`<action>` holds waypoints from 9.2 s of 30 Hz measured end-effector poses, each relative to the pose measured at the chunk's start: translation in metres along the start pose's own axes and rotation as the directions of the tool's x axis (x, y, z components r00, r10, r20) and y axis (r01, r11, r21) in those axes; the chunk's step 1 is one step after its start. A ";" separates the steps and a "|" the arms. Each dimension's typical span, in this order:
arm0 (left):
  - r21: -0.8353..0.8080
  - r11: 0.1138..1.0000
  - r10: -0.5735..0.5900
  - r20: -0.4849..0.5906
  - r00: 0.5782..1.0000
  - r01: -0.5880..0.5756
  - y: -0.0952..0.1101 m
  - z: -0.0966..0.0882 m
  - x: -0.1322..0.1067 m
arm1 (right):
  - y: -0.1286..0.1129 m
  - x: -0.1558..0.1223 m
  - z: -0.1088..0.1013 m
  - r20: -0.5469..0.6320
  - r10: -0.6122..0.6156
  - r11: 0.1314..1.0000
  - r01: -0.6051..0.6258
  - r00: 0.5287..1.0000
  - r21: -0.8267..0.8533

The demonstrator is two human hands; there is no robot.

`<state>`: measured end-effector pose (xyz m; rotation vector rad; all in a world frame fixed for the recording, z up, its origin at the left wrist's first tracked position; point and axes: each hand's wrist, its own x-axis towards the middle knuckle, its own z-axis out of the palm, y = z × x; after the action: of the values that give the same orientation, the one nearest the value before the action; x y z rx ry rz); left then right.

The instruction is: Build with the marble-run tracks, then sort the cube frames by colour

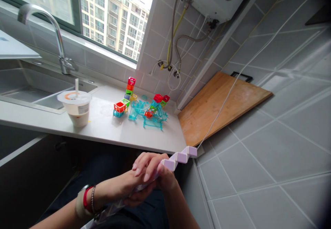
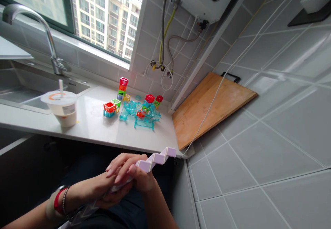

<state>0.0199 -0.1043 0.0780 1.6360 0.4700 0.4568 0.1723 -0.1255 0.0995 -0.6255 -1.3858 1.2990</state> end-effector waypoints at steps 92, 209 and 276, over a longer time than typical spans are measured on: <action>0.119 0.990 -0.091 0.104 0.990 0.078 0.023 -0.007 -0.006 | 0.007 -0.016 -0.019 -0.177 -0.205 0.814 0.067 0.963 -0.577; -0.060 0.991 -0.119 -0.013 0.993 0.118 -0.001 0.002 0.009 | 0.018 -0.013 -0.015 -0.545 -0.135 0.985 0.054 0.828 -0.162; -0.047 0.983 -0.178 0.011 0.984 0.178 0.013 -0.001 0.004 | 0.012 -0.017 -0.025 -0.309 -0.253 0.957 0.190 0.917 -0.220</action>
<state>0.0231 -0.1023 0.0910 1.5335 0.5906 0.3266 0.1963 -0.1285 0.0782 -0.7528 -1.2597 0.8412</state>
